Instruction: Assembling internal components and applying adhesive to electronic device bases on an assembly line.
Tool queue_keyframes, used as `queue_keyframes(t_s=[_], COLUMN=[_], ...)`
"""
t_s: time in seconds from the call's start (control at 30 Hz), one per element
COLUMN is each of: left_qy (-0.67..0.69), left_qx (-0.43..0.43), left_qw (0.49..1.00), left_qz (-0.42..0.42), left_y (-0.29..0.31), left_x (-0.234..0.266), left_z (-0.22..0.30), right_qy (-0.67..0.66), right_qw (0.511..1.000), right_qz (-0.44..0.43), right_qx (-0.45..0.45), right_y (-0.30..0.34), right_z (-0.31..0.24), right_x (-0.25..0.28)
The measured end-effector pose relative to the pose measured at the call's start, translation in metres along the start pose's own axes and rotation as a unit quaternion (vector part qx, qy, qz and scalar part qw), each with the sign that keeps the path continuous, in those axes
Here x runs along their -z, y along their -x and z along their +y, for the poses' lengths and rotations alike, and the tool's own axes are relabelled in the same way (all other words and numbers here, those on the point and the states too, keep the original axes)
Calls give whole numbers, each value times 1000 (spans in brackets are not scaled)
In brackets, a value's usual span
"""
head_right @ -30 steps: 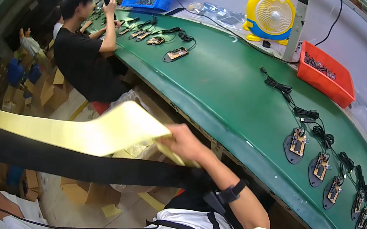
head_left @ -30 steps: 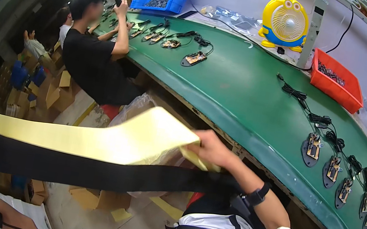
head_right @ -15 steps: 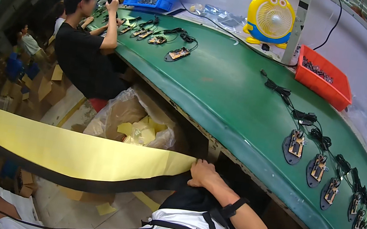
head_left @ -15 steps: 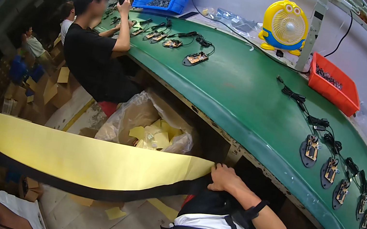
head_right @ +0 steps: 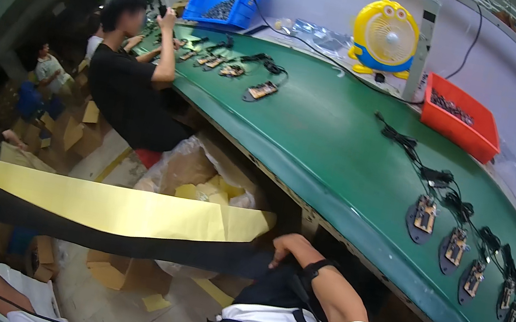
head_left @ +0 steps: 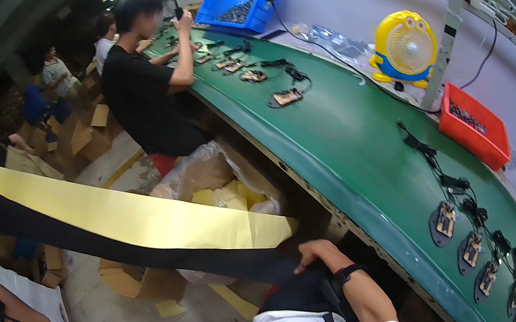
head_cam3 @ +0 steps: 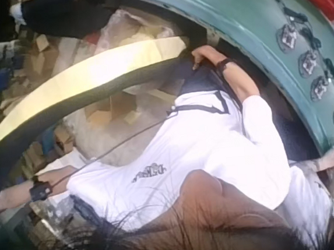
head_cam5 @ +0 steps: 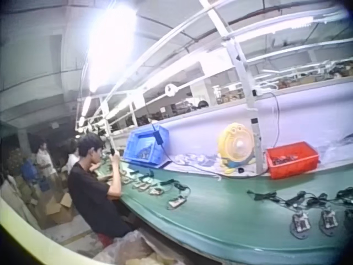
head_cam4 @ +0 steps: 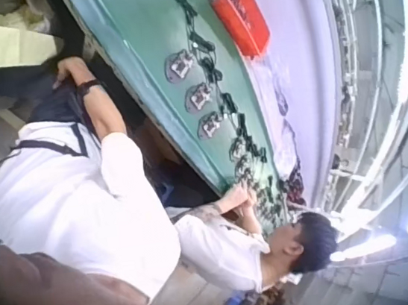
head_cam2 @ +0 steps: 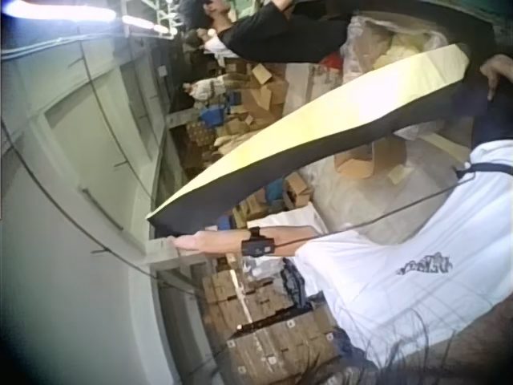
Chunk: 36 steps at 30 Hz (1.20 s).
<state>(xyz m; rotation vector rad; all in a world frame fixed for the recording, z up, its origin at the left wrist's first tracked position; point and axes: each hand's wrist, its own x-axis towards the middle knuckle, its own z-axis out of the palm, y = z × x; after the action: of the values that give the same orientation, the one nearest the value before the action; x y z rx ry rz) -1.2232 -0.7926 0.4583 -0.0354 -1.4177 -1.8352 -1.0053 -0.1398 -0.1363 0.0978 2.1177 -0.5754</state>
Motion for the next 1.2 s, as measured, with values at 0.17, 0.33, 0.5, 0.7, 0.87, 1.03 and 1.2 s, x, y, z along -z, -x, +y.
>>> queue_keyframes(t_s=[0.17, 0.33, 0.5, 0.7, 0.87, 1.03, 1.2], left_qy=[-5, 3, 29, 174, 168, 155, -23], left_qx=[-13, -38, -59, -61, -50, -42, -162], left_qw=[999, 996, 995, 983, 985, 975, 982], left_qz=[35, 80, 71, -23, -7, -155, -90], left_y=[-19, -29, -29, -25, -33, -46, -2], left_x=[18, 35, 47, 71, 92, 77, -23], left_z=[18, 49, 38, 19, -1, 8, 21], right_qy=[43, -82, -248, -289, -222, -143, -141], right_qw=[996, 917, 695, 499, 699, 834, 923], right_qz=[34, 276, 525, 643, 538, 449, 289], right_qx=[74, 276, 424, 504, 416, 285, 211], right_y=[-5, 75, 163, 228, 174, 130, 88], right_z=[1, -74, -182, -207, -116, -30, 1], right_x=[2, 77, 162, 202, 135, 48, -13])
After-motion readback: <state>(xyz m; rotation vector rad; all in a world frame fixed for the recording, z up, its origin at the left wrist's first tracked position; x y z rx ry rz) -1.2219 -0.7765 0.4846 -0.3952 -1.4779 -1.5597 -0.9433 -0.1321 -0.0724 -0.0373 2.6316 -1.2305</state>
